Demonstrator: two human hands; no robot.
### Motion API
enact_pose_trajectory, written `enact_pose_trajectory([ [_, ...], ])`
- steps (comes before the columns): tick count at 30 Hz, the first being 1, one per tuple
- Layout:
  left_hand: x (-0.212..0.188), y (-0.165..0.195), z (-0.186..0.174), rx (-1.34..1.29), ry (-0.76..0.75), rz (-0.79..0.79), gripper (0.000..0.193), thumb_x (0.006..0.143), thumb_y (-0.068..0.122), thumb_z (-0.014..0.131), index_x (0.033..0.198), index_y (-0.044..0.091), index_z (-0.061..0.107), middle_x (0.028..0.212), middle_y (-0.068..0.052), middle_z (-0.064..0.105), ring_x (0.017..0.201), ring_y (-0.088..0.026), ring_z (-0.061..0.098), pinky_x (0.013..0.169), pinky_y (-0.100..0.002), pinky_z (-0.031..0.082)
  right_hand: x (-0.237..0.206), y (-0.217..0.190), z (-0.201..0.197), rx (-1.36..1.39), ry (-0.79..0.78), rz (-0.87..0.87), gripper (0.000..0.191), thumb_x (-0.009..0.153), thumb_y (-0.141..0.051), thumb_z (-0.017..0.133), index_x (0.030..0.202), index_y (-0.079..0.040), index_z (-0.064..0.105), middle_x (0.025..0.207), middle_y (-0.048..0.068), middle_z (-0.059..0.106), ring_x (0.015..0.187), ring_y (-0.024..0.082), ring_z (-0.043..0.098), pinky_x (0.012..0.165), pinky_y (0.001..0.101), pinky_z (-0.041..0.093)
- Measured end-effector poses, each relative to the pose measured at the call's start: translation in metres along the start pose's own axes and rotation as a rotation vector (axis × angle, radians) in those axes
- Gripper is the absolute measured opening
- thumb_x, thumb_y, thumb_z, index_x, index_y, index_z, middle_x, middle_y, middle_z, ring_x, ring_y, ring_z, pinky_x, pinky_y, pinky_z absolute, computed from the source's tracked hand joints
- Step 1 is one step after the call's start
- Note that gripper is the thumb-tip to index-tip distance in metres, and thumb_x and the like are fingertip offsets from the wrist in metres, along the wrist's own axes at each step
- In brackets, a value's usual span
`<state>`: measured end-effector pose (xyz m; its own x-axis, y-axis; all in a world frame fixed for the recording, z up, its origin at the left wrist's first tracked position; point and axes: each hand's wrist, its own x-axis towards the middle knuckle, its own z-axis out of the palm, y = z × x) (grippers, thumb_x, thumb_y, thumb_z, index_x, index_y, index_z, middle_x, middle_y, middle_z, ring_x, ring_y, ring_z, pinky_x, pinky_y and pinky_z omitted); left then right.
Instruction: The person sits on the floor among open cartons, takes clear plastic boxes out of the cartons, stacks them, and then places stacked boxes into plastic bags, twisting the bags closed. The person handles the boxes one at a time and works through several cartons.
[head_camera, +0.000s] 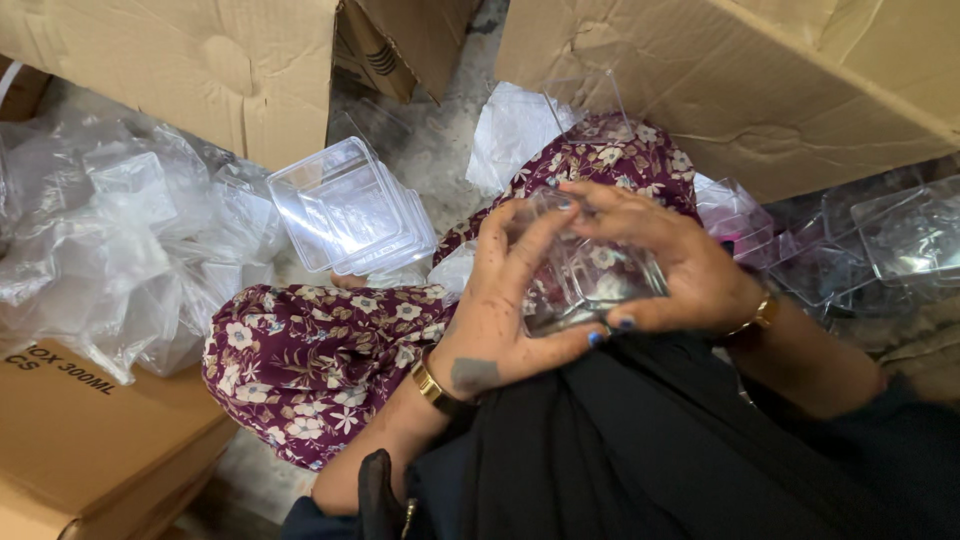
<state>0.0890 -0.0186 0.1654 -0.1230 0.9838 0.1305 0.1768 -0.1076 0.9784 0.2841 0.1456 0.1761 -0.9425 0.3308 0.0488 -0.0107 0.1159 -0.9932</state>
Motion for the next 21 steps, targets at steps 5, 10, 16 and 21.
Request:
enact_pose_trajectory([
  [5,0.008,-0.01,0.023,-0.479,0.219,-0.12,0.082,0.092,0.024,0.079,0.161,0.013,0.035,0.149,-0.016,0.043,0.141,-0.032,0.048,0.121,-0.044,0.043,0.011,0.01,0.043,0.576,0.554,0.027,0.066,0.09,-0.051,0.074,0.117,0.009,0.064,0.134,0.029,0.059,0.144,0.032,0.047,0.128,0.0439,0.035],
  [10,0.011,-0.016,0.034,-1.22,0.336,-0.394,0.075,0.092,0.017,0.062,0.156,0.015,0.025,0.137,-0.013,0.049,0.125,-0.027,0.052,0.101,-0.046,0.05,0.016,0.019,0.052,-0.348,0.508,-0.374,0.096,0.08,-0.062,0.082,0.135,0.005,0.04,0.125,0.019,0.052,0.122,0.027,0.053,0.109,0.0406,0.043],
  [16,0.002,-0.027,0.032,-0.98,0.239,-0.347,0.073,0.099,0.021,0.062,0.158,0.011,0.022,0.143,-0.011,0.047,0.133,-0.023,0.049,0.113,-0.037,0.042,0.023,0.016,0.031,-0.608,0.469,-0.41,0.069,0.085,-0.045,0.082,0.126,0.002,0.053,0.115,0.016,0.066,0.107,0.03,0.064,0.096,0.0388,0.053],
  [21,-0.011,-0.034,0.024,-0.853,0.195,-0.334,0.075,0.095,0.023,0.071,0.154,0.009,0.026,0.139,-0.014,0.049,0.13,-0.025,0.05,0.113,-0.038,0.041,0.032,0.006,0.028,-0.534,0.367,-0.417,0.076,0.09,-0.055,0.071,0.129,0.007,0.054,0.119,0.019,0.066,0.112,0.033,0.064,0.1,0.043,0.052],
])
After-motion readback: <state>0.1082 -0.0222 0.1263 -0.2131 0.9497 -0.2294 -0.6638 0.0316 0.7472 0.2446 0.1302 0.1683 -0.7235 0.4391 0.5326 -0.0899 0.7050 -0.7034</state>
